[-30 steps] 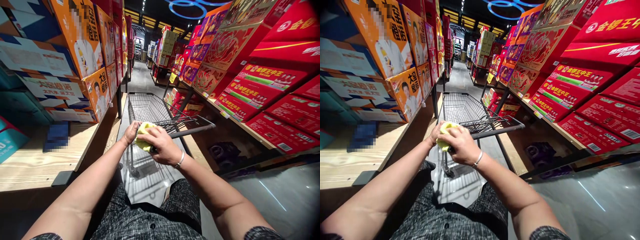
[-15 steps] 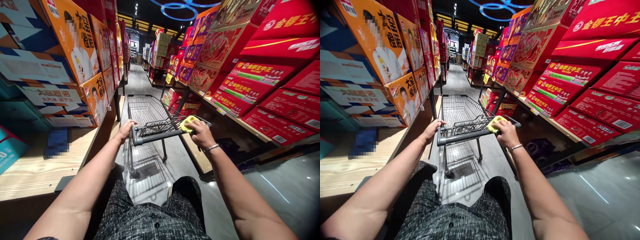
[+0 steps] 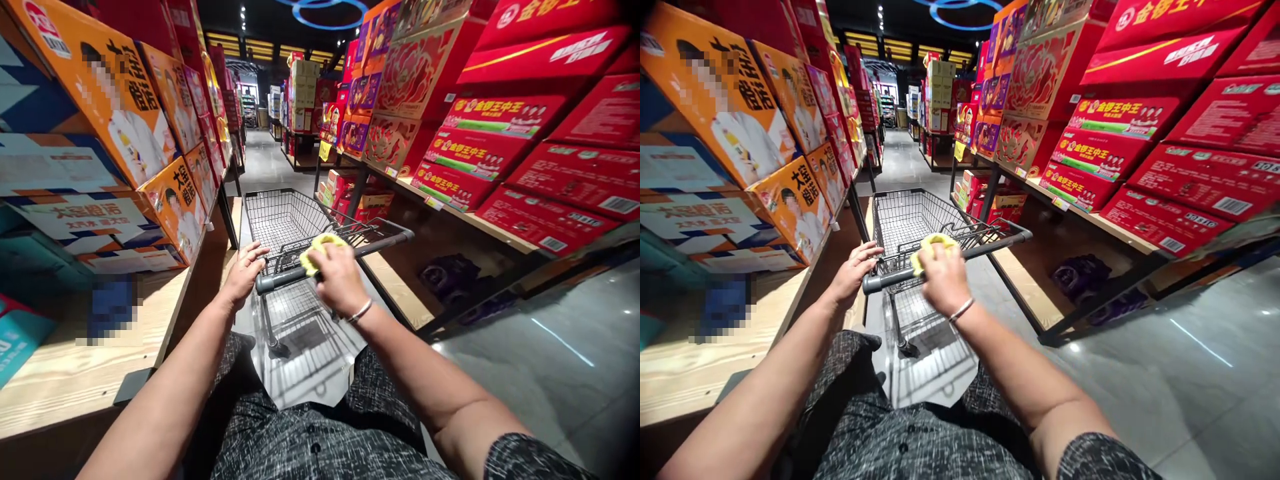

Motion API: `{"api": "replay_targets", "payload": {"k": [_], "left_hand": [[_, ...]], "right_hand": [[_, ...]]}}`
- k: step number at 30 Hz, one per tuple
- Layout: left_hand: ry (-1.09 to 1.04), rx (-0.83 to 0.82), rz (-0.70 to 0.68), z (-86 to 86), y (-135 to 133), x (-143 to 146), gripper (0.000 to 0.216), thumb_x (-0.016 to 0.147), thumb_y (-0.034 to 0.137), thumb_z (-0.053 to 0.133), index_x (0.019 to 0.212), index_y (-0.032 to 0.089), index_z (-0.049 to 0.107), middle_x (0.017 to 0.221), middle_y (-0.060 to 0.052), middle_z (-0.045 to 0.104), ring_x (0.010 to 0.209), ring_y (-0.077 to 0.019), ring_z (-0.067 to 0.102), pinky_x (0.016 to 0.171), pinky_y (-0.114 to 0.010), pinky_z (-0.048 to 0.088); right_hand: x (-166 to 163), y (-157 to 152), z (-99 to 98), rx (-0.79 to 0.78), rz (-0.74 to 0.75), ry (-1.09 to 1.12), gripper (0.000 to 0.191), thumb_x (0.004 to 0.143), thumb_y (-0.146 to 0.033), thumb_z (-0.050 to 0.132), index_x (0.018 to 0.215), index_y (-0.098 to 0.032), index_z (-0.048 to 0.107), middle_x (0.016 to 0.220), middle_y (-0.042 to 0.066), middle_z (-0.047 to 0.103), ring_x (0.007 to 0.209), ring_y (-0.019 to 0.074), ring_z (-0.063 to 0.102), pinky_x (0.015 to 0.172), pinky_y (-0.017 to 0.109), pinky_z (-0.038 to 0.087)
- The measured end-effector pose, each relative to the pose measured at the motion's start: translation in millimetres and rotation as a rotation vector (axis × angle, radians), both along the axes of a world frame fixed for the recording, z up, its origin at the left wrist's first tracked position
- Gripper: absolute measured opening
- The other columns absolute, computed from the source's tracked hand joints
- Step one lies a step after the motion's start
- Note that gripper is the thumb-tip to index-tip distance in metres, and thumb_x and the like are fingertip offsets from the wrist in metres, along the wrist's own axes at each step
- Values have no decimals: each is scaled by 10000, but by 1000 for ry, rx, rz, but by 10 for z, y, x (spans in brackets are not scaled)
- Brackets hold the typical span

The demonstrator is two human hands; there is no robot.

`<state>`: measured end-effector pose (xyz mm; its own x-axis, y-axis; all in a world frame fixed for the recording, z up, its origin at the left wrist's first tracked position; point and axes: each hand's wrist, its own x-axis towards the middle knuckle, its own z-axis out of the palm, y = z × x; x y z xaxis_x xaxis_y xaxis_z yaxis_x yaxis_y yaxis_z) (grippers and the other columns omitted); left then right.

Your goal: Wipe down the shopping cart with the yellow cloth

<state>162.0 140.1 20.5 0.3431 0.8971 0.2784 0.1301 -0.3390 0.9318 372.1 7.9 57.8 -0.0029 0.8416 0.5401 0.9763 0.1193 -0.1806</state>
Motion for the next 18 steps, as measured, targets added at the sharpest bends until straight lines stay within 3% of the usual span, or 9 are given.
{"api": "replay_targets", "payload": {"k": [3, 5, 7, 9, 11, 13, 18], "left_hand": [[23, -20, -24, 21, 32, -37, 355, 792, 334, 609, 1080, 197, 766, 1507, -110, 505, 1471, -330, 417, 1249, -478, 350], [38, -13, -35, 39, 64, -74, 356, 793, 349, 608, 1072, 195, 768, 1502, -115, 511, 1470, -331, 424, 1254, -474, 343], [49, 3, -51, 52, 95, -124, 375, 799, 366, 604, 1092, 197, 767, 1517, -114, 510, 1479, -333, 415, 1255, -474, 335], [49, 8, -60, 55, 132, -186, 402, 796, 374, 604, 1124, 204, 764, 1544, -108, 503, 1495, -338, 395, 1261, -483, 315], [36, 3, -74, 49, 183, -253, 424, 792, 387, 615, 1145, 206, 764, 1567, -106, 494, 1507, -346, 379, 1268, -493, 292], [15, -9, -93, 42, 244, -317, 437, 786, 400, 641, 1155, 204, 768, 1584, -109, 486, 1514, -357, 369, 1277, -508, 262], [-55, -73, -127, 53, 366, -417, 446, 757, 401, 703, 1142, 191, 782, 1613, -110, 461, 1527, -374, 347, 1290, -517, 208]], "right_hand": [[-597, -25, -124, 93, 222, -44, 488, 843, -186, 669, 1321, -281, 652, 1272, 126, 612, 1142, 316, 451, 993, 519, 437], [-732, 9, -301, 206, 323, -100, 408, 907, -242, 665, 1305, -331, 661, 1283, 77, 631, 1182, 288, 442, 991, 476, 443], [-622, 75, -546, 380, 427, -163, 265, 925, -281, 685, 1166, -385, 716, 1237, 9, 653, 1206, 250, 439, 1018, 442, 435], [-314, 133, -812, 557, 490, -202, 112, 907, -306, 721, 979, -387, 749, 1121, -26, 664, 1170, 216, 463, 1055, 428, 424], [109, 140, -1035, 617, 369, -185, 81, 888, -282, 736, 914, -355, 762, 1001, 1, 647, 1097, 207, 494, 1054, 422, 436], [567, 79, -1168, 512, 155, -169, 135, 876, -245, 732, 935, -356, 782, 946, 27, 634, 1081, 226, 514, 1043, 431, 454], [1528, -216, -1118, 259, -307, 22, 219, 894, -209, 615, 918, -321, 802, 1024, 89, 625, 1151, 309, 485, 1057, 515, 448]]}}
